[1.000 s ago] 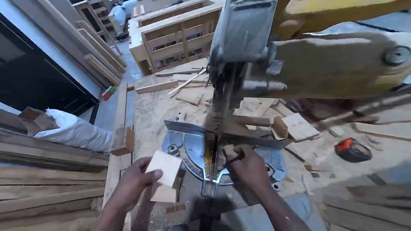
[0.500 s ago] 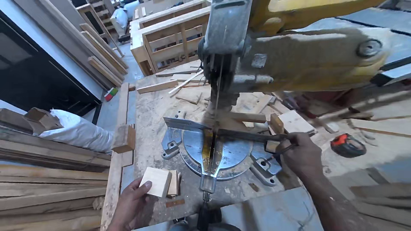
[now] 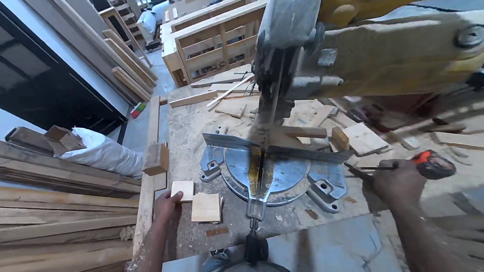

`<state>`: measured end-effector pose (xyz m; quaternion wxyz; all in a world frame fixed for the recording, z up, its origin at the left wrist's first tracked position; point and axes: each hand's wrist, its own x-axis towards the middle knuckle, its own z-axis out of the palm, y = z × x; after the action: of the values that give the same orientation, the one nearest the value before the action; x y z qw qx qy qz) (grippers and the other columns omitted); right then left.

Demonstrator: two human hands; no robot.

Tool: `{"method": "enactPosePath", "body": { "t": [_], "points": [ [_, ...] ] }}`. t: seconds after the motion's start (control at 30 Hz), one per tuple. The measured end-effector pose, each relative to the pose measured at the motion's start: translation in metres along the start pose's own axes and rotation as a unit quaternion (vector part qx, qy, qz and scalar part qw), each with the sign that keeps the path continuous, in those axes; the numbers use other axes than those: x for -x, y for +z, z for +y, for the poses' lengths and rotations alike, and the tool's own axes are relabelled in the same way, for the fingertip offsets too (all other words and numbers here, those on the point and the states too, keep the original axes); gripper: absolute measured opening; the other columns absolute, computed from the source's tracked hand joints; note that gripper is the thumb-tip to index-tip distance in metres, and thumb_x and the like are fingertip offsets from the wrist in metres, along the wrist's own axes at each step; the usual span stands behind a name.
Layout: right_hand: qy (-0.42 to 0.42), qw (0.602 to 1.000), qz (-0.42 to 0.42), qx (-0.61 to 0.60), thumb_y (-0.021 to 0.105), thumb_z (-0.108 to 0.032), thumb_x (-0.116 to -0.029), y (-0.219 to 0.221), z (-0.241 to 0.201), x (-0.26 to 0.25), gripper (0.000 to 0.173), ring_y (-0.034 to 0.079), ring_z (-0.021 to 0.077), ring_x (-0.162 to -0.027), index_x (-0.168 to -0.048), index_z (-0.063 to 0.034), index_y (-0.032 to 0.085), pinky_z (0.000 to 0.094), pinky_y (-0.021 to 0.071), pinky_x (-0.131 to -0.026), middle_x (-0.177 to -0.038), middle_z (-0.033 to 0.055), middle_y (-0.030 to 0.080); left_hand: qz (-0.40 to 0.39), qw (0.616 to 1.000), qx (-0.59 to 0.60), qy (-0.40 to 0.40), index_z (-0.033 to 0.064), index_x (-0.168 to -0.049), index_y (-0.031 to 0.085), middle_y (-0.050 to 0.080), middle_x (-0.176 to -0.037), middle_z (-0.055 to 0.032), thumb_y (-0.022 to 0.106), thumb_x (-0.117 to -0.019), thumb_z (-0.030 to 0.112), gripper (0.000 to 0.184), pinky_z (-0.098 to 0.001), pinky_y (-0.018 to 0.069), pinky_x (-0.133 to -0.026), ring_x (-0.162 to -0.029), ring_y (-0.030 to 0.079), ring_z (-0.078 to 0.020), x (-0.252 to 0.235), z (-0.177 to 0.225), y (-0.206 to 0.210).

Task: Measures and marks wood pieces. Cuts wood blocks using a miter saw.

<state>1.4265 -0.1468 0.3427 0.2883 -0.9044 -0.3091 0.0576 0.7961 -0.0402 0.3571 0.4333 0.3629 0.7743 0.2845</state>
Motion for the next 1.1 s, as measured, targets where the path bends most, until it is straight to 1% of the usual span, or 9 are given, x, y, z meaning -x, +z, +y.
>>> {"method": "enactPosePath", "body": {
  "t": [0.13, 0.2, 0.3, 0.4, 0.57, 0.77, 0.93, 1.0, 1.1],
  "points": [
    [-0.025, 1.000, 0.010, -0.003, 0.048, -0.031, -0.1066, -0.007, -0.009, 0.019, 0.042, 0.062, 0.0574, -0.108, -0.127, 0.0044, 0.057, 0.0754, 0.0462, -0.088, -0.114, 0.0365, 0.063, 0.037, 0.970, -0.198, 0.139, 0.0063, -0.136, 0.063, 0.063, -0.133, -0.0194, 0.076, -0.0899, 0.045, 0.062, -0.0585, 0.0481, -0.104, -0.123, 0.061, -0.0363, 0.044, 0.027, -0.009],
    [-0.047, 0.999, 0.021, -0.016, 0.052, -0.029, -0.1058, -0.007, -0.007, 0.030, 0.042, 0.060, 0.0567, -0.113, -0.133, 0.0034, 0.056, 0.0746, 0.0465, -0.091, -0.123, 0.0361, 0.061, -0.062, 0.941, -0.198, 0.268, 0.0081, -0.145, 0.054, 0.055, -0.146, -0.0157, 0.082, -0.0812, 0.046, 0.079, -0.0522, 0.0513, -0.105, -0.131, 0.057, -0.0309, 0.074, 0.035, -0.020],
    [-0.086, 0.994, 0.050, -0.039, 0.049, -0.030, -0.1067, -0.014, -0.013, 0.059, 0.046, 0.054, 0.0541, -0.126, -0.136, 0.0039, 0.055, 0.0719, 0.0438, -0.100, -0.144, 0.0341, 0.049, -0.226, 0.827, -0.346, 0.381, 0.0089, -0.154, 0.045, 0.042, -0.159, -0.0158, 0.089, -0.0706, 0.052, 0.104, -0.0525, 0.0345, -0.121, -0.149, 0.038, -0.0330, 0.097, 0.050, -0.016],
    [-0.130, 0.986, 0.071, -0.081, 0.047, -0.034, -0.1065, -0.016, -0.032, 0.106, 0.048, 0.052, 0.0456, -0.134, -0.134, 0.0038, 0.058, 0.0636, 0.0438, -0.108, -0.151, 0.0283, 0.048, -0.240, 0.793, -0.412, 0.379, 0.0110, -0.151, 0.050, 0.051, -0.151, -0.0152, 0.086, -0.0783, 0.043, 0.087, -0.0499, 0.0340, -0.121, -0.145, 0.042, -0.0322, 0.094, 0.056, -0.011],
    [-0.200, 0.965, 0.015, -0.169, 0.053, -0.033, -0.1011, 0.004, -0.065, 0.192, 0.042, 0.059, 0.0378, -0.129, -0.118, 0.0018, 0.068, 0.0571, 0.0500, -0.104, -0.145, 0.0234, 0.055, -0.136, 0.879, -0.293, 0.350, 0.0178, -0.148, 0.054, 0.051, -0.152, -0.0091, 0.089, -0.0771, 0.034, 0.080, -0.0535, 0.0461, -0.112, -0.139, 0.051, -0.0276, 0.060, 0.055, -0.060],
    [-0.250, 0.949, -0.021, -0.191, 0.056, -0.038, -0.1008, 0.026, -0.084, 0.241, 0.037, 0.065, 0.0323, -0.120, -0.109, -0.0072, 0.074, 0.0502, 0.0573, -0.094, -0.142, 0.0166, 0.061, -0.138, 0.865, -0.384, 0.291, 0.0136, -0.153, 0.047, 0.048, -0.155, -0.0138, 0.092, -0.0746, 0.031, 0.092, -0.0554, 0.0383, -0.117, -0.143, 0.045, -0.0330, -0.017, 0.028, -0.051],
    [-0.286, 0.937, -0.011, -0.201, 0.057, -0.036, -0.1010, 0.018, -0.093, 0.251, 0.032, 0.063, 0.0285, -0.124, -0.109, -0.0093, 0.074, 0.0465, 0.0559, -0.099, -0.140, 0.0129, 0.063, -0.179, 0.841, -0.372, 0.349, 0.0134, -0.156, 0.043, 0.029, -0.167, -0.0118, 0.086, -0.0811, 0.029, 0.088, -0.0570, 0.0333, -0.120, -0.153, 0.030, -0.0334, 0.023, 0.043, -0.045],
    [-0.282, 0.935, -0.018, -0.214, 0.058, -0.036, -0.1012, 0.019, -0.097, 0.257, 0.031, 0.064, 0.0269, -0.123, -0.108, -0.0101, 0.074, 0.0452, 0.0561, -0.099, -0.139, 0.0123, 0.064, -0.229, 0.804, -0.369, 0.406, 0.0134, -0.154, 0.047, 0.034, -0.165, -0.0126, 0.087, -0.0773, 0.045, 0.092, -0.0566, 0.0337, -0.121, -0.153, 0.031, -0.0328, 0.058, 0.054, -0.032],
    [-0.284, 0.931, -0.037, -0.228, 0.061, -0.033, -0.0998, 0.026, -0.108, 0.267, 0.029, 0.065, 0.0261, -0.121, -0.108, -0.0091, 0.075, 0.0432, 0.0572, -0.098, -0.136, 0.0140, 0.065, -0.296, 0.685, -0.487, 0.454, 0.0173, -0.156, 0.042, 0.035, -0.164, -0.0124, 0.088, -0.0704, 0.055, 0.104, -0.0574, 0.0229, -0.124, -0.154, 0.026, -0.0344, 0.077, 0.061, 0.008]
  ]
}}
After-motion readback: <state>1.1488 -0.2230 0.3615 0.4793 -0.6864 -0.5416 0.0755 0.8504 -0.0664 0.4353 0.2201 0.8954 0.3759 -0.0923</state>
